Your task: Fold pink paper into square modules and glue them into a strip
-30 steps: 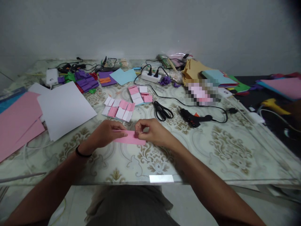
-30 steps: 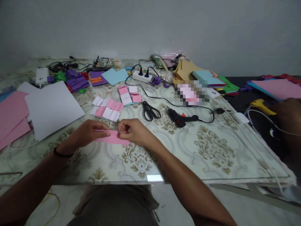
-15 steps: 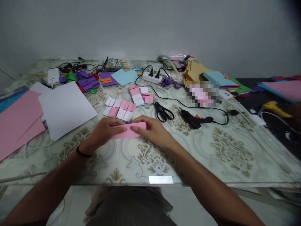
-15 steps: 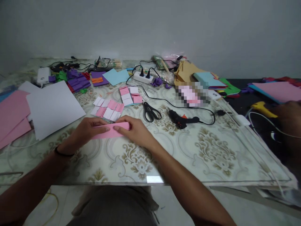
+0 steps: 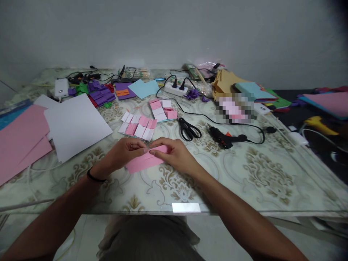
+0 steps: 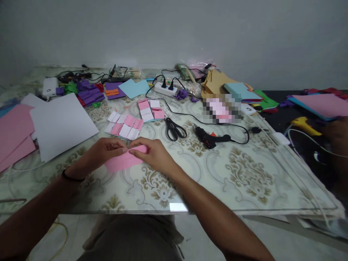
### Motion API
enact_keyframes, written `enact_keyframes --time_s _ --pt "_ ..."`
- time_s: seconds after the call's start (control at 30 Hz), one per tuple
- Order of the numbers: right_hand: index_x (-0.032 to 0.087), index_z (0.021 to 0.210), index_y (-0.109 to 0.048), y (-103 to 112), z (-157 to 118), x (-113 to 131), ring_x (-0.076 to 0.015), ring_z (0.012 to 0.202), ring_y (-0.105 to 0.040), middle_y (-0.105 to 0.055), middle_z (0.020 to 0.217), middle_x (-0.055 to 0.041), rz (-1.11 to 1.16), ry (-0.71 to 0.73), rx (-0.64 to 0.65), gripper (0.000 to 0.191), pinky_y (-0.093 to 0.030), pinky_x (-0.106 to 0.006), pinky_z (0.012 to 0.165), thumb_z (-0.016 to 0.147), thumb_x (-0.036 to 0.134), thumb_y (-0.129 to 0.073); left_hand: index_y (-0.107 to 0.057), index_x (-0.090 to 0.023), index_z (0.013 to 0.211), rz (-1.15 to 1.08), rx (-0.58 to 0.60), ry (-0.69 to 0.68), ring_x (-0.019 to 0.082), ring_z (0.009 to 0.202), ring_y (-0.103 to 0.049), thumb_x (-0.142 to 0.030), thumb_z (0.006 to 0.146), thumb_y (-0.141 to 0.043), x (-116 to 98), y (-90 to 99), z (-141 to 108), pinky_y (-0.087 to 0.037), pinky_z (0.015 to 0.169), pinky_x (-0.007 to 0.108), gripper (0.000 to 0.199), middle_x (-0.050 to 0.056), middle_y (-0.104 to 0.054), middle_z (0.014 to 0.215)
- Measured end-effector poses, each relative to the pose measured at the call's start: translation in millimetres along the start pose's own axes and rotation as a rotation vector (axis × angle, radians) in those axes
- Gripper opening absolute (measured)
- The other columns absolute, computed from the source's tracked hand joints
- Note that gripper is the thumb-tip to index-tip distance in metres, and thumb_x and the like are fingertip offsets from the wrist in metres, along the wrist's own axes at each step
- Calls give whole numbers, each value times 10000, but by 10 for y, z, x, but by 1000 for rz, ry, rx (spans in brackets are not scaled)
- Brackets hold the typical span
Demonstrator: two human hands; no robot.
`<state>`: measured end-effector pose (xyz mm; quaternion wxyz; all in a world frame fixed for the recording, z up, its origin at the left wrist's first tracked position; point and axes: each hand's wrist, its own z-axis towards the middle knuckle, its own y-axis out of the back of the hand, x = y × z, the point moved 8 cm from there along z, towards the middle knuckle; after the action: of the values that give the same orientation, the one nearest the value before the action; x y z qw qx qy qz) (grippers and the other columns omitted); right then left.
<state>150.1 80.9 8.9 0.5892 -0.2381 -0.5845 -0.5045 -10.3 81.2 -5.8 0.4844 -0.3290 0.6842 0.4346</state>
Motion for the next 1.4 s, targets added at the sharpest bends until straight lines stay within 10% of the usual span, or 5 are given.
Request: enact_keyframes --time_s 0.57,0.8,0.97,1.2,1.4 --pt "210 901 -814 100 6 78 -172 854 -749 -824 909 -20 127 26 9 54 -546 -279 821 883 234 -769 -566 -159 714 43 206 -64 90 570 -338 -299 897 -623 -207 -143 -81 -243 537 244 237 -53 -402 620" --pt "211 862 -821 521 25 77 -207 808 -723 -807 858 -41 45 10 -154 116 -544 -320 751 850 323 -795 -613 -158 713 -150 241 -42 134 554 -592 -328 892 -677 -199 -27 -119 -453 572 260 255 -8 -594 617" --pt "229 860 -800 870 -10 62 -237 842 -713 -798 898 -42 -12 24 -365 128 -539 -359 775 836 354 -806 -606 -165 697 -199 -13 -135 140 580 -622 -291 906 -648 -215 310 -65 -501 610 265 247 0 -625 623" --pt "244 1135 -771 205 8 116 -205 894 -731 -801 1031 -33 -98 79 -18 239 -520 -309 808 898 273 -757 -716 -150 842 90 191 -40 138 645 -545 -414 898 -690 -167 -96 -32 -418 590 247 271 4 -635 711" --pt "247 1331 -650 64 -14 34 -180 820 -685 -769 1035 -34 -55 -13 -34 463 -508 -292 754 892 322 -775 -456 -171 581 193 173 -64 91 561 -284 -392 899 -671 -36 -144 -17 -198 519 251 443 -57 -296 590"
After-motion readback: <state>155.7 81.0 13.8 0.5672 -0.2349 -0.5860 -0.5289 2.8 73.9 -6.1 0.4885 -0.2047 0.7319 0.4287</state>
